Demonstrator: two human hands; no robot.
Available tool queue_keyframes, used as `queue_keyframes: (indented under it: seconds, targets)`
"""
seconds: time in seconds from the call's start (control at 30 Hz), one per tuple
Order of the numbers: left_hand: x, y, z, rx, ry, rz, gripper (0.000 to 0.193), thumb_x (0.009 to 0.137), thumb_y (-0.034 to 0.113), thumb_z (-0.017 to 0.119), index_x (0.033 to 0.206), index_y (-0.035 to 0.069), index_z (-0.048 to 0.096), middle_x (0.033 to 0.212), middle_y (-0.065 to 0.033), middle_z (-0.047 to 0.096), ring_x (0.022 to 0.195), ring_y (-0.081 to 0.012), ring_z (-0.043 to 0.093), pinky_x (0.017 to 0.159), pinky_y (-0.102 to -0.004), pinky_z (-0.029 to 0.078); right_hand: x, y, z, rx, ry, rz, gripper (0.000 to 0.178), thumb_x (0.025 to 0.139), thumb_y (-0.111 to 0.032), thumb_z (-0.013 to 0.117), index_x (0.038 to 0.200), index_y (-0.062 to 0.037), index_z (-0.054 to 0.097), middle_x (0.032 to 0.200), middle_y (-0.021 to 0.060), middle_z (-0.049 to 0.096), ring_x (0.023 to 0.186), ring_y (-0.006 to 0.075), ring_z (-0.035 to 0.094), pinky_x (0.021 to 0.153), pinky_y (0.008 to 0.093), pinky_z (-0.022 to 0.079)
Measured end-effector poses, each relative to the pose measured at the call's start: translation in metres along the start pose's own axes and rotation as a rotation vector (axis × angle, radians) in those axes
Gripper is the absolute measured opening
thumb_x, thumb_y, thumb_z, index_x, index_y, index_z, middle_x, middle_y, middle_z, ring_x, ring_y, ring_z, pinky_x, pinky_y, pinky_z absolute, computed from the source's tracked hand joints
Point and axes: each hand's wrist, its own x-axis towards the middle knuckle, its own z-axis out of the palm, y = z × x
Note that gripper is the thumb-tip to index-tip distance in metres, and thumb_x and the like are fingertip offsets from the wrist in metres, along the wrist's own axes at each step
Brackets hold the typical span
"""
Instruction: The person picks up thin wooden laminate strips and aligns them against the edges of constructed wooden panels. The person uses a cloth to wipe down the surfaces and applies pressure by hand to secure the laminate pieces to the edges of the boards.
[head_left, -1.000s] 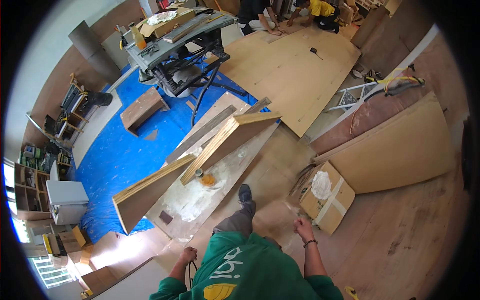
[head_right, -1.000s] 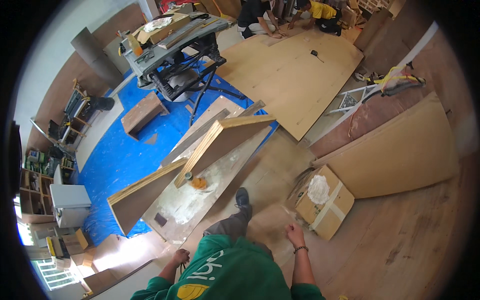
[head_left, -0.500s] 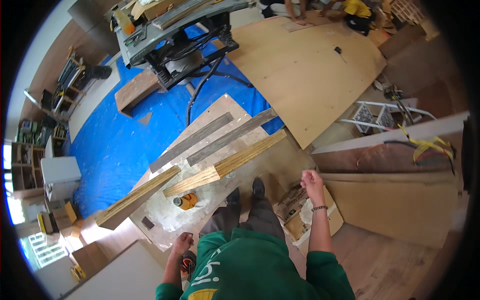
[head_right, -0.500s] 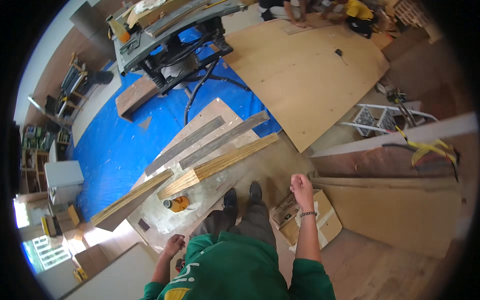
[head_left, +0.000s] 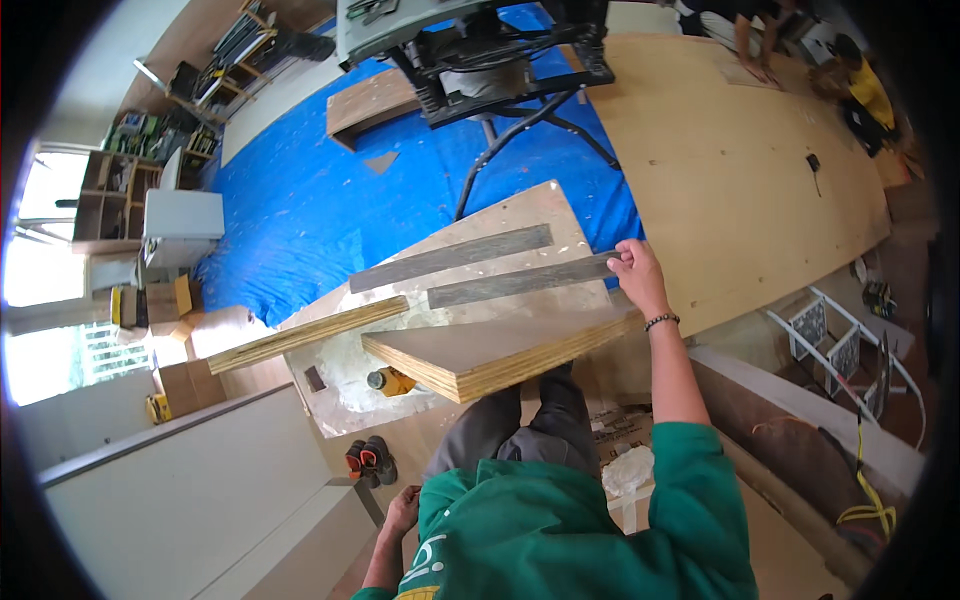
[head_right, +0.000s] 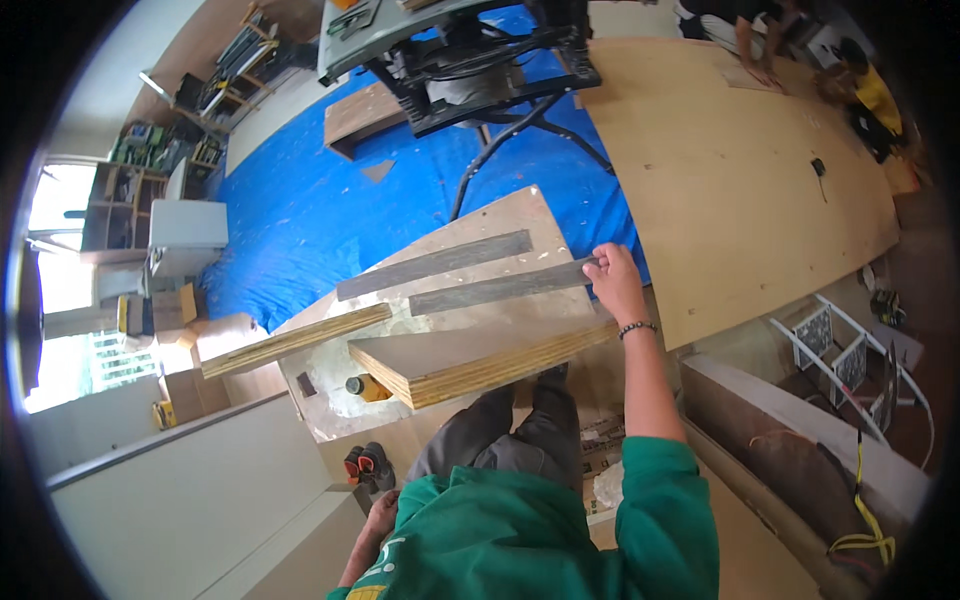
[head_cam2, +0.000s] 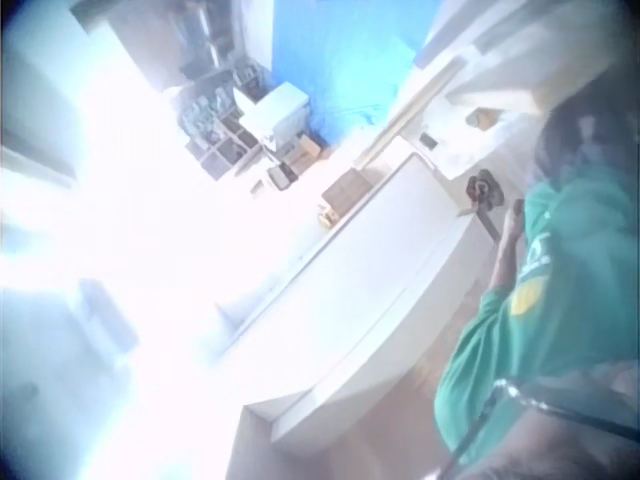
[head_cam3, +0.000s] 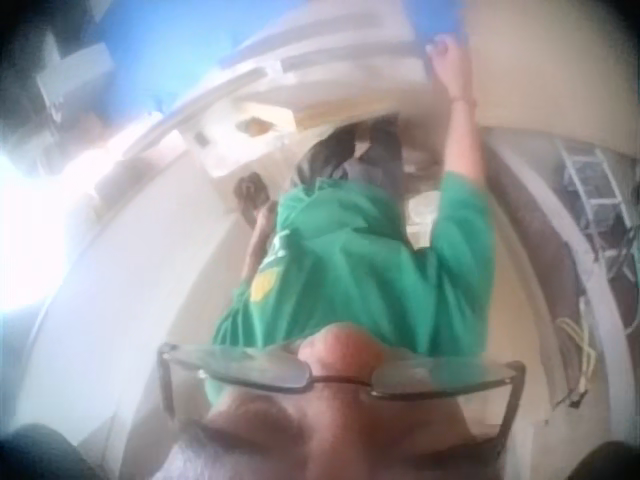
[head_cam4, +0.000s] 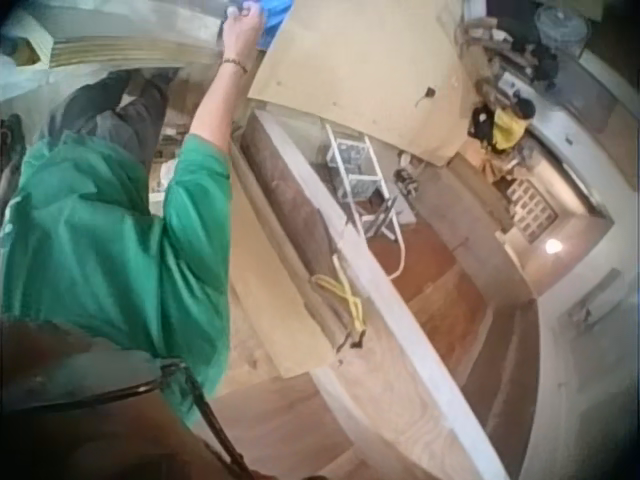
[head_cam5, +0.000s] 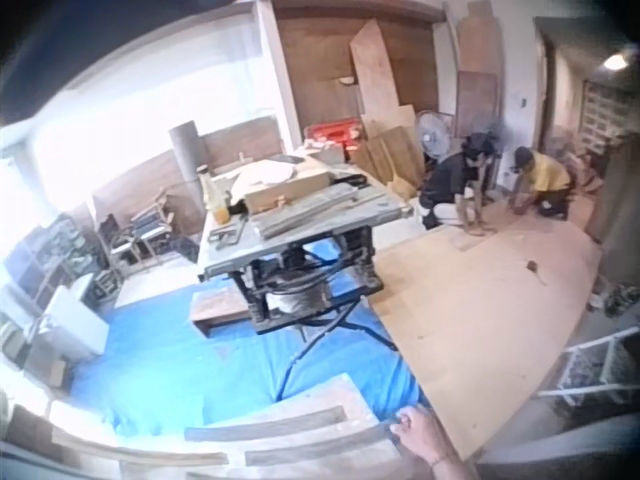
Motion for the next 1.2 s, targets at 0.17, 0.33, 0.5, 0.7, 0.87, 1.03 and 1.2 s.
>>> queue_keyframes:
  seconds: [0.17,0.33,0.5,0.7,0.87,1.03,1.2]
  targets:
    - [-0.01,0.018,-0.005,-0.042,0.035,-0.097,0.031,0.096,0.025,0.053,0.113,0.001,0.062,0.091,-0.0078,0.069,0.084,-0.0148,0.063,0.079,-0.0291,0.05,0.054,-0.019,0.056,-0.176,-0.14,-0.134,0.036,0.071,-0.009,0.075,0.104,-0.0029,0.061,0.1,0.0131,0.058,0.096,0.0305,0.057,0.084,0.0395,0.048]
    - [-0.011,0.015,-0.014,-0.146,0.064,-0.138,0.031,0.096,0.025,0.054,0.113,0.0,0.061,0.085,-0.0064,0.066,0.079,-0.0138,0.062,0.075,-0.0284,0.05,0.072,-0.055,0.107,-0.369,-0.38,-0.32,0.06,0.065,-0.011,0.075,0.121,-0.0085,0.054,0.121,0.009,0.049,0.114,0.0309,0.048,0.094,0.0445,0.041]
    - [-0.008,0.009,-0.024,-0.269,0.104,-0.153,0.031,0.097,0.025,0.054,0.114,0.0,0.06,0.085,-0.006,0.065,0.078,-0.0133,0.062,0.073,-0.0285,0.051,0.076,-0.069,0.13,-0.547,-0.38,-0.398,0.061,0.064,-0.01,0.073,0.121,-0.0084,0.052,0.12,0.0096,0.049,0.116,0.0303,0.045,0.093,0.0466,0.037]
    - [-0.005,0.021,-0.037,-0.264,0.108,-0.151,0.032,0.096,0.026,0.055,0.115,0.001,0.059,0.088,-0.0063,0.064,0.081,-0.0145,0.063,0.073,-0.0294,0.051,0.076,-0.074,0.128,-0.587,-0.403,-0.572,0.051,0.064,-0.011,0.07,0.112,-0.0072,0.055,0.112,0.0108,0.051,0.113,0.0292,0.046,0.092,0.046,0.035]
    - [0.005,0.018,-0.051,-0.266,0.117,-0.121,0.03,0.096,0.023,0.054,0.114,0.0,0.058,0.086,-0.0063,0.063,0.078,-0.0142,0.063,0.071,-0.0282,0.051,0.077,-0.071,0.13,-0.611,-0.432,-0.664,0.037,0.069,-0.013,0.065,0.103,-0.0058,0.057,0.105,0.0111,0.052,0.109,0.0282,0.048,0.093,0.0455,0.034]
    - [0.012,0.029,-0.067,-0.245,0.133,-0.082,0.027,0.096,0.02,0.052,0.112,-0.001,0.06,0.08,-0.0069,0.064,0.076,-0.0136,0.064,0.07,-0.0273,0.051,0.09,-0.064,0.126,-0.642,-0.389,-0.668,0.031,0.069,-0.016,0.064,0.097,-0.0067,0.058,0.102,0.0107,0.053,0.105,0.0276,0.05,0.092,0.0447,0.035]
    - [0.021,-0.024,-0.042,-0.052,0.022,-0.017,0.05,0.094,0.031,0.059,0.133,0.001,0.051,0.128,-0.0199,0.057,0.113,-0.0284,0.056,0.096,-0.0409,0.046,0.108,-0.06,0.117,-0.675,-0.473,-0.358,0.018,0.071,-0.012,0.057,0.087,-0.0059,0.06,0.093,0.0158,0.059,0.094,0.0351,0.056,0.077,0.05,0.04]
